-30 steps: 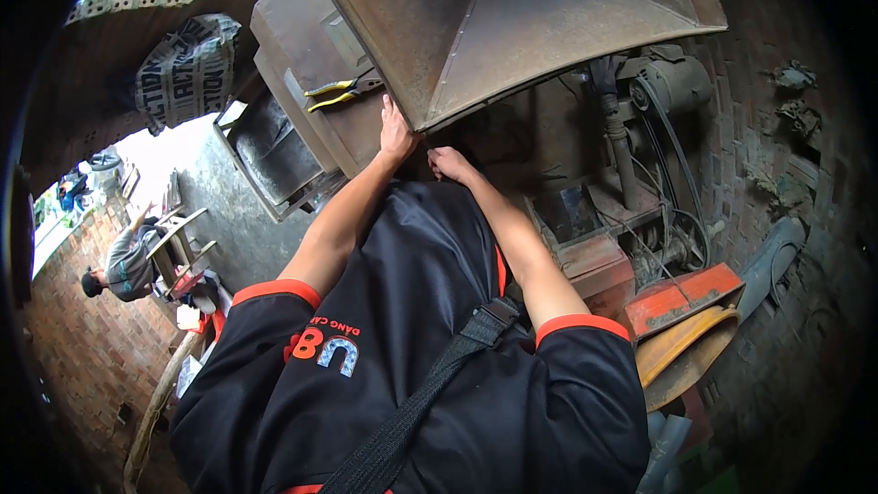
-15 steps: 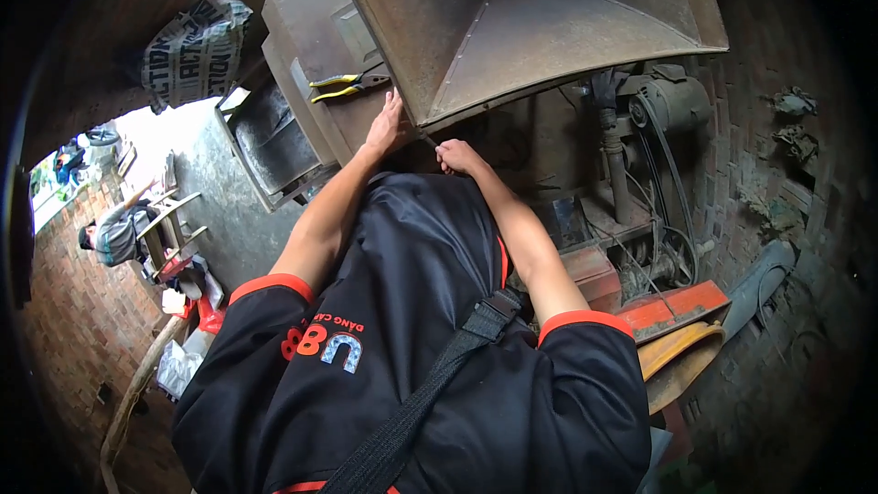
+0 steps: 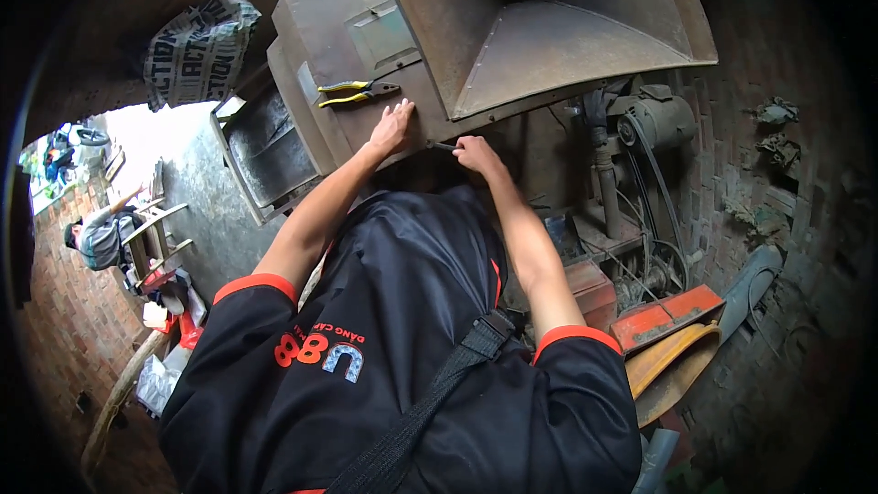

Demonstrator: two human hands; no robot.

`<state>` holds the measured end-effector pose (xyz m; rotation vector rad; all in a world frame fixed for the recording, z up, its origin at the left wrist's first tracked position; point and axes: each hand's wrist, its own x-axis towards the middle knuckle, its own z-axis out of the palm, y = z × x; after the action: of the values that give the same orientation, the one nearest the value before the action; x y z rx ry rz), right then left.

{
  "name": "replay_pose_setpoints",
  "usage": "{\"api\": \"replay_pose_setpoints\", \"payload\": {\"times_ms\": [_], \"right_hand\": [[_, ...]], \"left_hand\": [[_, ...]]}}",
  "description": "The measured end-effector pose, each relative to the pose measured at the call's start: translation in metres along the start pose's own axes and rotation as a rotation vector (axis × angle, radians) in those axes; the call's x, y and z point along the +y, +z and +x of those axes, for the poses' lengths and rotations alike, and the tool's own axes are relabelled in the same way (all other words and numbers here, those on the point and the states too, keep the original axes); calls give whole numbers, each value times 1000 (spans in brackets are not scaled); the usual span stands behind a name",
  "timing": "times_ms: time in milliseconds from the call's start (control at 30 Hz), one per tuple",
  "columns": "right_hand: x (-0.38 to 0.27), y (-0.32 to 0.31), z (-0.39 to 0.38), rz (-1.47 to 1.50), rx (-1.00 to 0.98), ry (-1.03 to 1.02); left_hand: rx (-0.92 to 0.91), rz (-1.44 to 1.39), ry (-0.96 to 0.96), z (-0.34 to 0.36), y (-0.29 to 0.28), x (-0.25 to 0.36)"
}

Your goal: The person is maintaining or repairing a rice milling machine using pliers.

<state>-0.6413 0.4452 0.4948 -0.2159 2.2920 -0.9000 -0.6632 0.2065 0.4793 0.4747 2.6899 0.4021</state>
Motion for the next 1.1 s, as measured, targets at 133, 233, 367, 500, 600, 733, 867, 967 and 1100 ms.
{"api": "replay_pose_setpoints", "payload": {"times_ms": [133,233,367,500,600,733,867,967,1100], "right_hand": [[3,-23,20,-175,-115,-147],[10,-16,28,-544,-166,-194],[3,-21,21,-296,-137,-126],[-4,-37,31,163,-88,284],[-9,-34,39,378,90,393],[-20,-30,59,564,163,356],[-64,-9,81,356,318,334],[-85,7,100,285,310,324],[-100,28,114,-324,327,-32]], "left_hand": [[106,-76,2,-28,3,2],[186,-142,-4,-55,-15,9],[346,-234,-110,-105,-39,-4],[431,-327,-297,-156,-49,-27],[450,-320,-437,-195,-45,-43],[461,-444,-605,-243,-34,-57],[454,-465,-734,-291,-4,-69],[464,-513,-795,-310,-1,-70],[480,-558,-817,-325,4,-72]]}}
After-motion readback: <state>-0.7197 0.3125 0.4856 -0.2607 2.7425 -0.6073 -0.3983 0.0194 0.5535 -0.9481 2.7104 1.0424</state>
